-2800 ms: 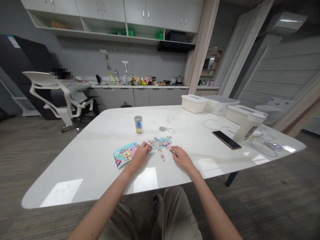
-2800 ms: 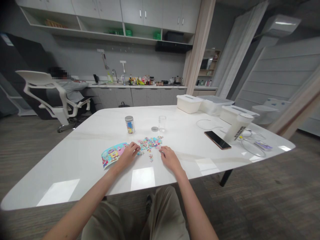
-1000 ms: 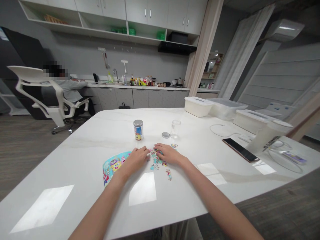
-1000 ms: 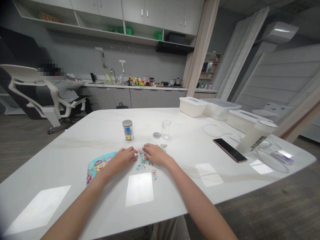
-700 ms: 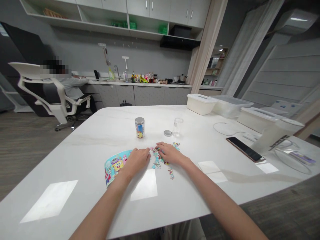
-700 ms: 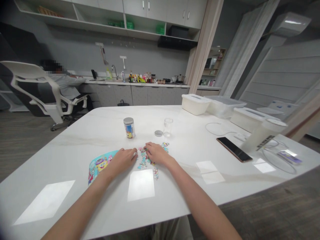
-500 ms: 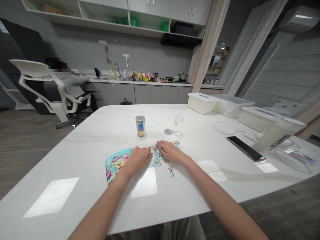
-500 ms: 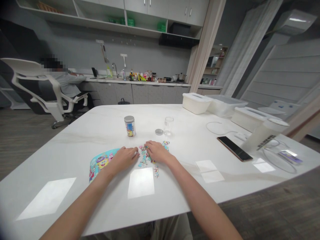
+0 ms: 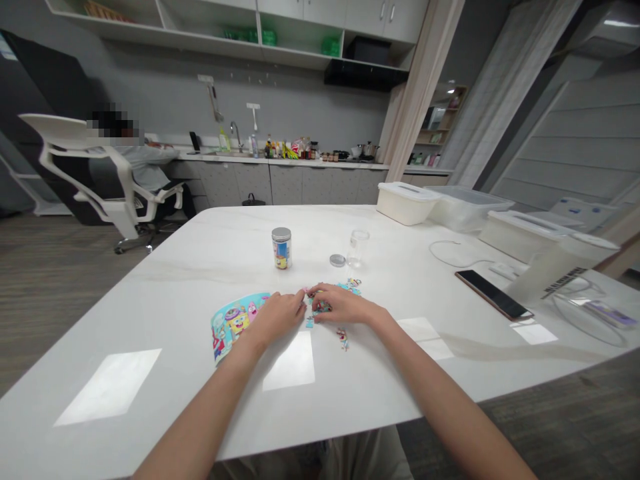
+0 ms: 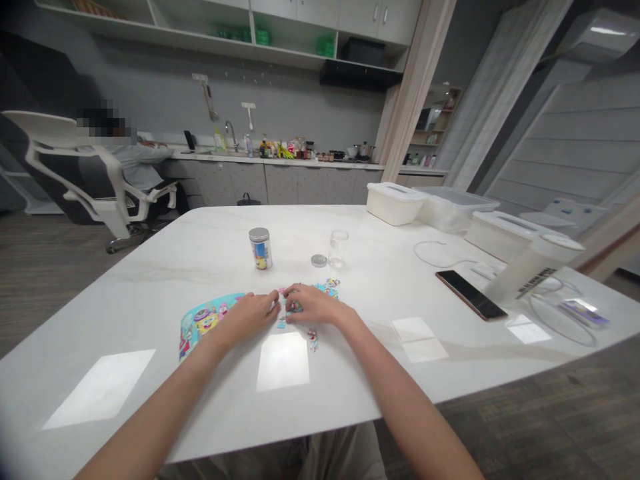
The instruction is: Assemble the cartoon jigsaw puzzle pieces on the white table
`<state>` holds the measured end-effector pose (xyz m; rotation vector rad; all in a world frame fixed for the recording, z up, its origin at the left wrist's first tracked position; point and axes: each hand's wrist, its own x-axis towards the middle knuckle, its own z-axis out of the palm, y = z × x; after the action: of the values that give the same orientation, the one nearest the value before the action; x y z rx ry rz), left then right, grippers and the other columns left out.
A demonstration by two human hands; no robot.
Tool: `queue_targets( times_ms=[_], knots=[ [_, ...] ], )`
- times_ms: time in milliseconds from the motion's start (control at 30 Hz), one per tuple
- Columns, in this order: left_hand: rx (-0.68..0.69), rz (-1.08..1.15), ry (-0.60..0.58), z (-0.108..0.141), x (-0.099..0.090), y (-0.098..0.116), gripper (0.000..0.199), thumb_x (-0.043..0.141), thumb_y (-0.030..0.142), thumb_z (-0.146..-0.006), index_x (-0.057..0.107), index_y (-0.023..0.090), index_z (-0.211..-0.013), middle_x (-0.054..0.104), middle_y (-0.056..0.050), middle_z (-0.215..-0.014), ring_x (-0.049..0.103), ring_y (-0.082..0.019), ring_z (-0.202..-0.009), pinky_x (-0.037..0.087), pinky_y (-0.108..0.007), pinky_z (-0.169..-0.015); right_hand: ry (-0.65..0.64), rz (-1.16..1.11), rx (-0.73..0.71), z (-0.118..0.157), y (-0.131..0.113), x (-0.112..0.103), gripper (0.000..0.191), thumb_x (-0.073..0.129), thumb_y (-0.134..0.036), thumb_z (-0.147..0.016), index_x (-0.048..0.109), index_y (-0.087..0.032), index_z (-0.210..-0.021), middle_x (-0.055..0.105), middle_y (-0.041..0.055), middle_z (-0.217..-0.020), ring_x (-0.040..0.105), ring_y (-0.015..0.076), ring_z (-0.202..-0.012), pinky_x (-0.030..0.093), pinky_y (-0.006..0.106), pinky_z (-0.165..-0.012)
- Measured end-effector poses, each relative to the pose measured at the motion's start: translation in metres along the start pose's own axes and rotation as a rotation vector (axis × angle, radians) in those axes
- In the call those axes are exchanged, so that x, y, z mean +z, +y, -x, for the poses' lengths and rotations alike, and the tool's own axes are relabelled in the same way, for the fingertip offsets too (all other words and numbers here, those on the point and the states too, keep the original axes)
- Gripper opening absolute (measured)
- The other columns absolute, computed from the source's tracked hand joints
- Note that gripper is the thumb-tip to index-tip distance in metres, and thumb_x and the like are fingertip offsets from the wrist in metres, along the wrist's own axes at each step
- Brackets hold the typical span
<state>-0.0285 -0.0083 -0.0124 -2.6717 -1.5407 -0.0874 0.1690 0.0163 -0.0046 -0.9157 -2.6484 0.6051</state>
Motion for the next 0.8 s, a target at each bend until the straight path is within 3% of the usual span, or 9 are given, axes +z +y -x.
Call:
queue_targets(
  times_ms=[300,367,500,600,800],
  knots=[
    [0.08,-0.033,0.02,0.0002,-0.001,0.0038,0.022,0.036,0.021,-0.098,0.054,0.014,-0.109,0.073,-0.01,-0.087,0.069,-0.025,-0.081,0.041,-0.035,-0.073,0.114,-0.065,0.005,-0.0016,-0.0027,-0.0081,0.009,0.067,-0.012,-0.076,0.06,-0.017,-0.075,0.062,0.0049,-0.092,0.058,0.0177,-0.088,0.045,0.032,-0.081],
    [0.075,-0.061,0.042,-0.0009,-0.0004,0.004,0.02,0.037,0.02,-0.097,0.055,0.014,-0.104,0.073,-0.009,-0.084,0.069,-0.024,-0.078,0.04,-0.035,-0.072,0.157,-0.201,0.119,-0.0035,-0.0039,-0.0075,0.009,0.07,-0.017,-0.074,0.061,-0.017,-0.072,0.063,0.0027,-0.083,0.058,0.0155,-0.079,0.044,0.029,-0.075],
    [0.058,-0.059,0.117,-0.0021,-0.0018,0.0055,0.017,0.038,0.02,-0.096,0.055,0.015,-0.099,0.072,-0.008,-0.081,0.068,-0.023,-0.075,0.038,-0.035,-0.073,0.184,-0.703,0.417,-0.0076,-0.0041,-0.003,0.018,0.074,-0.029,-0.071,0.062,-0.015,-0.069,0.06,-0.0017,-0.063,0.055,0.0111,-0.06,0.042,0.025,-0.06],
    [0.058,-0.047,0.174,-0.0016,-0.0049,0.0078,0.017,0.038,0.02,-0.096,0.054,0.016,-0.098,0.071,-0.008,-0.077,0.067,-0.023,-0.073,0.038,-0.036,-0.074,0.21,-0.937,0.492,-0.0088,-0.0027,-0.0012,0.018,0.078,-0.027,-0.065,0.066,-0.014,-0.071,0.063,-0.0012,-0.064,0.057,0.0099,-0.06,0.045,0.024,-0.06],
    [0.078,-0.031,0.238,-0.0012,-0.007,0.0099,0.017,0.038,0.019,-0.095,0.054,0.015,-0.1,0.069,-0.007,-0.072,0.067,-0.023,-0.071,0.038,-0.036,-0.075,0.244,-1.11,0.561,-0.0086,-0.0032,-0.005,0.018,0.079,-0.019,-0.065,0.069,-0.015,-0.08,0.068,0.0012,-0.073,0.063,0.0102,-0.062,0.045,0.021,-0.055]
  ],
)
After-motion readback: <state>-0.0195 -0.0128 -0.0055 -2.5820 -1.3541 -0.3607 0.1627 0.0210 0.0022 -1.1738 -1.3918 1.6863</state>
